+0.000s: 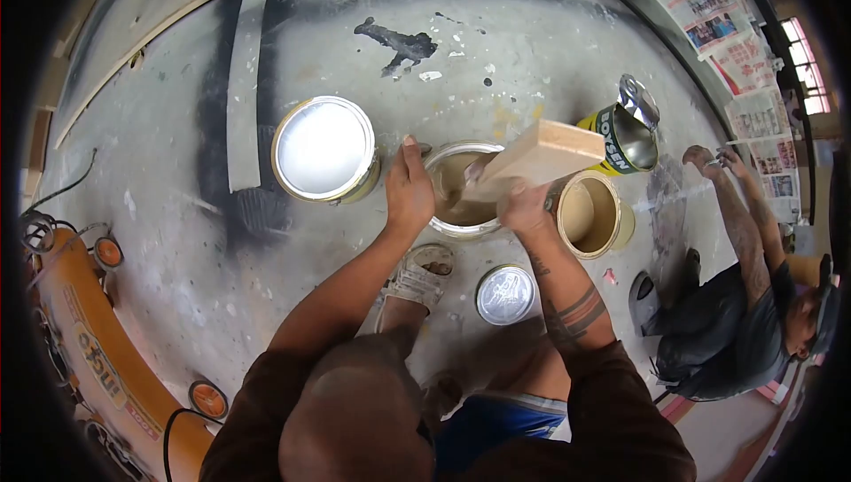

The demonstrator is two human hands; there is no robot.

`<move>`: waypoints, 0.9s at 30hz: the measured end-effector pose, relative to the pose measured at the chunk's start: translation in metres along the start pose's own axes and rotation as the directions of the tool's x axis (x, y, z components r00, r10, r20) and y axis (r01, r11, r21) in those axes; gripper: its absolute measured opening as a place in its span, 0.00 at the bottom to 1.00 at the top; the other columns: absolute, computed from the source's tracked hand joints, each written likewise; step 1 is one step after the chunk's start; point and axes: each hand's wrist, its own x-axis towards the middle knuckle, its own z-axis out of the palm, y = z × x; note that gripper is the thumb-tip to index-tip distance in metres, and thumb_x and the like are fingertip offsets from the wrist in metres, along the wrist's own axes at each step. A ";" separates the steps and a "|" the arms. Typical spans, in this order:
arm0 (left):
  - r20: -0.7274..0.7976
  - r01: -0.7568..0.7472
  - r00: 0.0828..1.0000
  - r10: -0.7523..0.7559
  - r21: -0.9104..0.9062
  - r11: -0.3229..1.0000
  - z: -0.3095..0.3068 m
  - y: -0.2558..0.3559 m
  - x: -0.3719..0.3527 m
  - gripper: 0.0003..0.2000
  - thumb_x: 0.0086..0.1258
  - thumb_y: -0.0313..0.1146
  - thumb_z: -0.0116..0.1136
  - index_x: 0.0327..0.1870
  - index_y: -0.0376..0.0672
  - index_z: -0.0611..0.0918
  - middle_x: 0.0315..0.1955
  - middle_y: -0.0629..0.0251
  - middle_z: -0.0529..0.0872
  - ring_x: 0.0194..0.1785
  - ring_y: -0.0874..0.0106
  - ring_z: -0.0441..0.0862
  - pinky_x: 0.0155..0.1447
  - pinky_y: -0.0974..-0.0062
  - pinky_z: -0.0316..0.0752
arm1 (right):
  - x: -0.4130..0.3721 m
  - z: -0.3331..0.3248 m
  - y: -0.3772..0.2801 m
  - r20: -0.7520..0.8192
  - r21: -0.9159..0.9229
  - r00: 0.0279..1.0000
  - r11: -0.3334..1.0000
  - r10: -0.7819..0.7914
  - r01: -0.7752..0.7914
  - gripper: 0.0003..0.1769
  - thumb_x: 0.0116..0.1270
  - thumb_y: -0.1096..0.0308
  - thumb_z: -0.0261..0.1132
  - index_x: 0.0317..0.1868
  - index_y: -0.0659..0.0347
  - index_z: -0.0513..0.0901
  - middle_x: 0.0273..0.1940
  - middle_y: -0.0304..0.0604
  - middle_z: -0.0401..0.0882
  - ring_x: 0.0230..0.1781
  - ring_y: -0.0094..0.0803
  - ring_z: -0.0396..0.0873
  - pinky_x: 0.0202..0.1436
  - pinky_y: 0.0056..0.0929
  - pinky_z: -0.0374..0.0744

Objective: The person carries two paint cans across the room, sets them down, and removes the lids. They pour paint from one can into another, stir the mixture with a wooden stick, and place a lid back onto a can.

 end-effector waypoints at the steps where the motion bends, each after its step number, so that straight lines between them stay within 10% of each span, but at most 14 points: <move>1: -0.017 -0.016 1.000 0.016 0.016 1.000 0.001 0.002 -0.002 0.32 0.84 0.53 0.32 0.50 0.29 0.81 0.40 0.38 0.85 0.47 0.43 0.81 0.57 0.55 0.72 | 0.006 -0.003 -0.005 0.157 0.317 0.971 0.922 0.179 -0.221 0.36 0.72 0.37 0.59 0.53 0.69 0.75 0.45 0.53 0.80 0.46 0.44 0.81 0.53 0.45 0.80; 7: 0.011 0.005 1.000 -0.006 0.080 0.997 -0.004 0.008 -0.002 0.33 0.84 0.54 0.31 0.51 0.28 0.81 0.41 0.36 0.85 0.48 0.41 0.81 0.58 0.52 0.71 | -0.031 0.042 0.036 -0.214 0.689 0.939 0.723 0.269 -0.050 0.42 0.66 0.29 0.60 0.50 0.69 0.75 0.40 0.51 0.81 0.39 0.44 0.82 0.48 0.45 0.83; 9: 0.013 -0.036 0.999 0.036 0.050 0.998 -0.002 0.007 -0.003 0.33 0.84 0.54 0.30 0.51 0.28 0.81 0.41 0.35 0.85 0.48 0.40 0.81 0.59 0.52 0.70 | -0.025 0.016 0.028 -0.075 0.230 0.989 0.968 0.124 -0.103 0.43 0.66 0.29 0.61 0.52 0.69 0.74 0.40 0.51 0.81 0.40 0.44 0.82 0.48 0.45 0.82; 11: -0.049 -0.049 0.997 0.052 0.063 0.997 -0.001 0.011 -0.005 0.33 0.84 0.54 0.29 0.50 0.28 0.81 0.41 0.35 0.84 0.48 0.40 0.81 0.58 0.51 0.70 | 0.006 0.004 -0.020 0.023 0.215 0.977 0.953 0.212 -0.212 0.44 0.65 0.29 0.61 0.53 0.69 0.74 0.40 0.51 0.81 0.41 0.43 0.82 0.47 0.43 0.82; 17: 0.045 0.024 0.999 -0.028 0.084 0.996 -0.006 0.011 -0.002 0.33 0.84 0.54 0.29 0.49 0.28 0.81 0.40 0.35 0.84 0.48 0.40 0.81 0.57 0.53 0.71 | -0.036 0.052 0.034 -0.281 0.723 0.906 0.690 0.316 -0.016 0.41 0.63 0.29 0.64 0.50 0.64 0.75 0.41 0.51 0.80 0.41 0.40 0.81 0.47 0.41 0.82; 18: 0.054 0.027 0.998 -0.032 0.089 0.996 -0.006 0.010 -0.004 0.33 0.84 0.54 0.29 0.49 0.28 0.81 0.40 0.35 0.84 0.48 0.40 0.81 0.57 0.53 0.71 | -0.032 0.032 0.027 -0.227 0.333 0.963 0.941 0.147 -0.065 0.41 0.64 0.28 0.63 0.48 0.64 0.75 0.42 0.52 0.80 0.42 0.39 0.81 0.49 0.41 0.81; 21: 0.000 -0.004 1.000 0.004 0.043 0.999 -0.002 0.010 -0.004 0.33 0.84 0.54 0.29 0.48 0.28 0.81 0.38 0.36 0.84 0.47 0.40 0.81 0.56 0.53 0.71 | 0.006 -0.002 -0.010 0.089 0.360 0.956 0.885 0.281 -0.294 0.42 0.63 0.27 0.63 0.48 0.64 0.76 0.42 0.53 0.79 0.44 0.39 0.80 0.52 0.43 0.79; 23: -0.046 -0.026 0.999 0.029 0.059 0.998 -0.001 0.009 -0.004 0.34 0.84 0.54 0.29 0.48 0.28 0.81 0.37 0.36 0.84 0.45 0.41 0.81 0.56 0.53 0.72 | -0.019 0.016 0.041 -0.159 0.204 0.963 0.962 0.217 -0.183 0.42 0.64 0.28 0.61 0.49 0.66 0.76 0.40 0.52 0.80 0.42 0.41 0.81 0.49 0.44 0.80; 25: -0.009 0.013 1.000 -0.012 0.076 0.997 -0.006 0.016 -0.002 0.34 0.84 0.54 0.29 0.48 0.28 0.81 0.37 0.37 0.84 0.45 0.41 0.81 0.56 0.53 0.72 | -0.022 0.046 0.036 -0.226 0.816 0.929 0.578 0.294 0.015 0.41 0.69 0.30 0.56 0.49 0.69 0.75 0.39 0.53 0.81 0.38 0.42 0.82 0.43 0.43 0.82; 27: 0.042 0.061 0.997 -0.066 0.110 0.992 -0.011 0.020 -0.005 0.34 0.84 0.54 0.28 0.49 0.28 0.81 0.37 0.37 0.84 0.45 0.42 0.81 0.56 0.53 0.71 | -0.018 0.037 0.010 -0.132 0.796 0.968 0.605 0.212 -0.024 0.41 0.70 0.31 0.55 0.48 0.71 0.76 0.42 0.54 0.81 0.39 0.44 0.83 0.42 0.42 0.82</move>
